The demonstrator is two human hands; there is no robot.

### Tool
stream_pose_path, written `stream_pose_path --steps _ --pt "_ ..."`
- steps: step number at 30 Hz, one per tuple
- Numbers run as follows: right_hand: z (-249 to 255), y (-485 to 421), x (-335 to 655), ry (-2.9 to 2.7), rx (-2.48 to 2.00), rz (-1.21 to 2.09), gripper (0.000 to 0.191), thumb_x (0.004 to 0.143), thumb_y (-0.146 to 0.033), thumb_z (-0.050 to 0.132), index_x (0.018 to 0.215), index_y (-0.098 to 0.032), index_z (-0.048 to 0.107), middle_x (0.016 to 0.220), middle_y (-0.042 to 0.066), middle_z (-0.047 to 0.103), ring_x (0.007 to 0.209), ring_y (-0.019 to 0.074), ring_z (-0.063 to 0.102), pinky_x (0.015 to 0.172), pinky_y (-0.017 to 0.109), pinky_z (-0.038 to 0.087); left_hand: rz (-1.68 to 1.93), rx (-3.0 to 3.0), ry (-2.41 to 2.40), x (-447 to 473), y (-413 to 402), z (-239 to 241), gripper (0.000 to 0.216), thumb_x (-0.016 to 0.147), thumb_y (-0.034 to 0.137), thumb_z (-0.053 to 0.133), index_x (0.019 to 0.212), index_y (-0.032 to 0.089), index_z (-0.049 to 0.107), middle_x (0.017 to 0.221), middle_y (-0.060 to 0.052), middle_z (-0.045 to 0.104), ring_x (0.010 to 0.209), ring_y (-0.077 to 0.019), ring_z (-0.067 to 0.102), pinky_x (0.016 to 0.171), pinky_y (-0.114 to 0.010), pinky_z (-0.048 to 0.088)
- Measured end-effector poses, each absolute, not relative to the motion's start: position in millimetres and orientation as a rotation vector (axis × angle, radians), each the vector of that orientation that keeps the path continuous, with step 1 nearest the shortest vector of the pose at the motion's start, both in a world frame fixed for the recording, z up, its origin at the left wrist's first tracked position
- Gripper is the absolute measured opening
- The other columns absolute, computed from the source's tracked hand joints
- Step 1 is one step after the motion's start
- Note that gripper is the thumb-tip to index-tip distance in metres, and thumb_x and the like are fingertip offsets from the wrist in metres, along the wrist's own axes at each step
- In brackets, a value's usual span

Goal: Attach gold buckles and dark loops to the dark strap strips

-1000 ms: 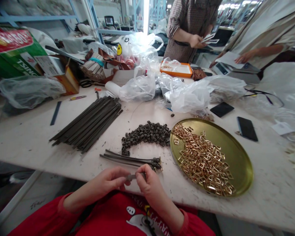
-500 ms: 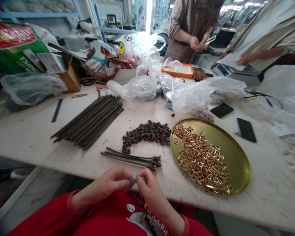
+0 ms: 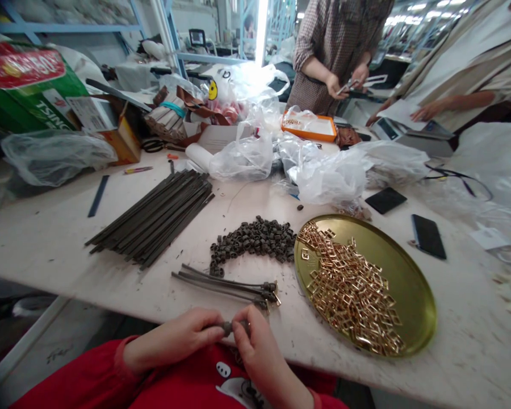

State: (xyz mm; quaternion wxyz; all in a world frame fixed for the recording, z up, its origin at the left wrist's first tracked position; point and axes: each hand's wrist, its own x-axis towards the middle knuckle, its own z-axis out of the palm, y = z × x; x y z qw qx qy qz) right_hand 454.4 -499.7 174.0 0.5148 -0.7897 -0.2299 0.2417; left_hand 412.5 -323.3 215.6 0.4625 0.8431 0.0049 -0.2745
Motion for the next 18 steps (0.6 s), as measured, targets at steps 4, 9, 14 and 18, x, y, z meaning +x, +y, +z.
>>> stream_pose_path --steps 4,9,14,18 --pt "166.3 -500.1 454.3 -0.524 -1.897 0.545 0.018 0.088 -0.032 0.041 0.077 -0.020 0.048 0.072 0.001 0.053 0.067 0.0151 0.048 0.060 0.026 0.039 -0.625 2.265 -0.009 413.8 -333.8 207.0 0.027 0.086 0.029 0.039 0.079 0.016 0.062 0.075 -0.003 0.064 0.067 -0.0157 0.054 0.058 -0.022 0.034" --pt "156.4 -501.4 451.7 -0.502 -1.876 0.526 0.020 0.090 -0.033 0.037 0.080 -0.020 0.048 0.075 0.001 0.052 0.070 0.0156 0.049 0.063 0.026 0.040 -0.595 2.381 -0.081 416.3 -339.9 200.1 0.028 0.088 0.026 0.036 0.085 0.017 0.062 0.080 -0.006 0.067 0.068 -0.0186 0.058 0.059 -0.024 0.035" --pt "160.4 -505.1 454.9 -0.578 -1.844 0.498 0.017 0.091 -0.029 0.034 0.084 -0.020 0.048 0.077 0.002 0.051 0.072 0.0153 0.049 0.064 0.025 0.041 -0.682 2.426 -0.113 424.2 -336.3 210.1 0.031 0.089 0.029 0.036 0.081 0.017 0.064 0.076 -0.006 0.068 0.066 -0.0192 0.060 0.056 -0.024 0.036" --pt "164.9 -508.9 459.0 -0.647 -1.844 0.481 0.015 0.090 -0.025 0.034 0.088 -0.020 0.048 0.082 0.004 0.051 0.077 0.0163 0.051 0.068 0.027 0.042 -0.715 2.449 -0.111 430.5 -348.4 218.4 0.032 0.089 0.027 0.034 0.088 0.016 0.064 0.082 -0.010 0.068 0.072 -0.0226 0.062 0.062 -0.026 0.040"
